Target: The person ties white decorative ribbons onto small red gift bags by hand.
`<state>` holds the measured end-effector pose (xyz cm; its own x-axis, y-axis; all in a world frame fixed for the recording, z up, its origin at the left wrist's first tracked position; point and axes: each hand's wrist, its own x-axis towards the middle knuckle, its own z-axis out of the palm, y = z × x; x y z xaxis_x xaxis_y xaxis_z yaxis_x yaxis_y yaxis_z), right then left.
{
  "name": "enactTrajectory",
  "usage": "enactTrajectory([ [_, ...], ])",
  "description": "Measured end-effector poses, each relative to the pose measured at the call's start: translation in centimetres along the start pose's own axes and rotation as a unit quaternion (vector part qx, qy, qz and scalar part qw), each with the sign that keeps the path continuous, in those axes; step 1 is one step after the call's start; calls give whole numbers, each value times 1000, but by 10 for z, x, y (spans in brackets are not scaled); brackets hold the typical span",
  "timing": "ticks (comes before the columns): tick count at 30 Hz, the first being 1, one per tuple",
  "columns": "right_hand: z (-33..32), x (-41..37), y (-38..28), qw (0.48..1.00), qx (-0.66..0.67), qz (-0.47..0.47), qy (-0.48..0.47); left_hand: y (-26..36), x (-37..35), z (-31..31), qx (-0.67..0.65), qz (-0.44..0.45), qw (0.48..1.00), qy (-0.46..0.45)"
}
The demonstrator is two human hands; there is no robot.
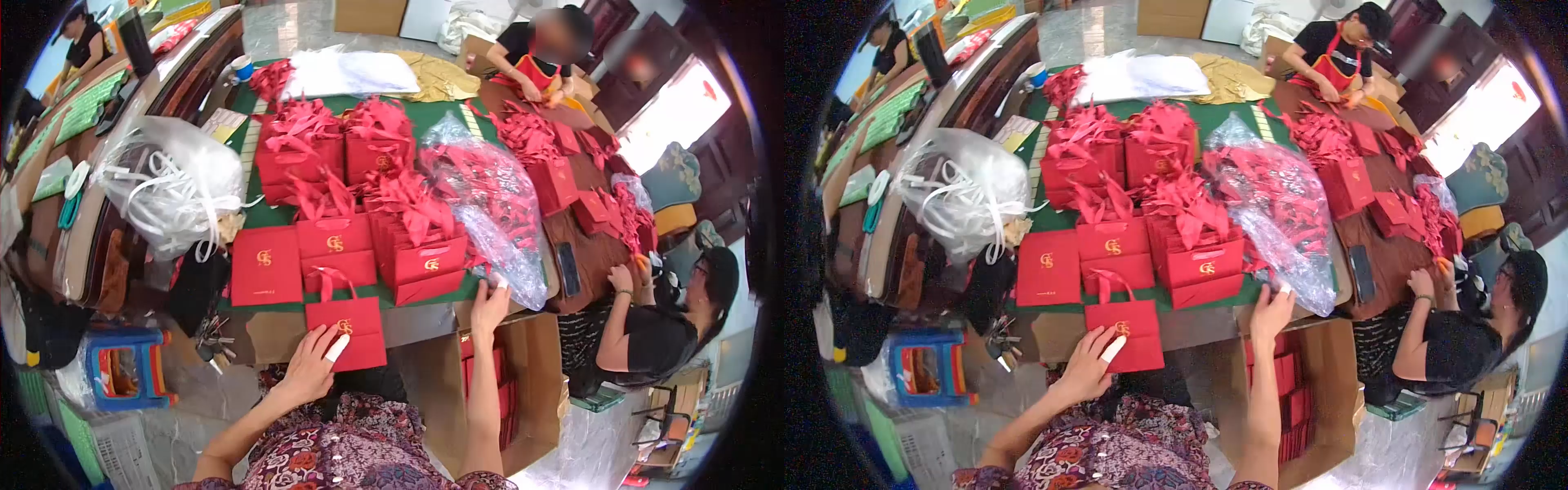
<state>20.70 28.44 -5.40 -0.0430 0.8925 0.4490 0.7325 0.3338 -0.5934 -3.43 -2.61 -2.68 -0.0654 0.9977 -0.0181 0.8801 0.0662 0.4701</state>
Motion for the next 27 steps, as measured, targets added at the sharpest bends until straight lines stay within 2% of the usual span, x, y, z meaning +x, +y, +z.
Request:
enactTrajectory([
  [1,2,3,11,998,-21,-57,-1,1,2,0,-7,3,1000,3],
  [3,5,3,20,999,-41,-27,-5,5,3,-4,-13,-8,1000,6],
  [5,-1,-2,14,998,-28,-50,8,9,5,-6,-58,-4,998,32],
  [8,-12,-17,-7,999,-2,-33,-38,8,5,-9,-69,-17,996,46],
  [11,-16,-20,-6,1000,-4,2,-14,10,6,-6,-87,-9,995,54],
  [13,-8,-14,5,999,-18,0,-35,11,10,-6,-98,2,993,59],
  [14,-4,-9,7,998,-44,-46,-20,13,9,-7,-111,3,991,71],
  [15,-2,-7,9,999,-10,-6,-42,13,8,-7,-122,3,989,83],
  [18,3,4,1,999,-8,-29,-41,12,8,-1,-134,1,987,94],
  [20,10,9,5,993,-26,-116,-11,10,4,0,-135,-11,986,97],
  [21,12,9,6,997,9,-69,-26,10,5,0,-141,-4,984,109],
  [23,10,7,4,993,0,-122,-2,10,5,1,-142,-7,982,124],
  [25,1,-5,-2,992,-27,-121,-9,11,7,3,-173,8,972,159],
  [27,-12,-19,-12,986,-18,-164,24,16,15,1,-179,2,966,185],
])
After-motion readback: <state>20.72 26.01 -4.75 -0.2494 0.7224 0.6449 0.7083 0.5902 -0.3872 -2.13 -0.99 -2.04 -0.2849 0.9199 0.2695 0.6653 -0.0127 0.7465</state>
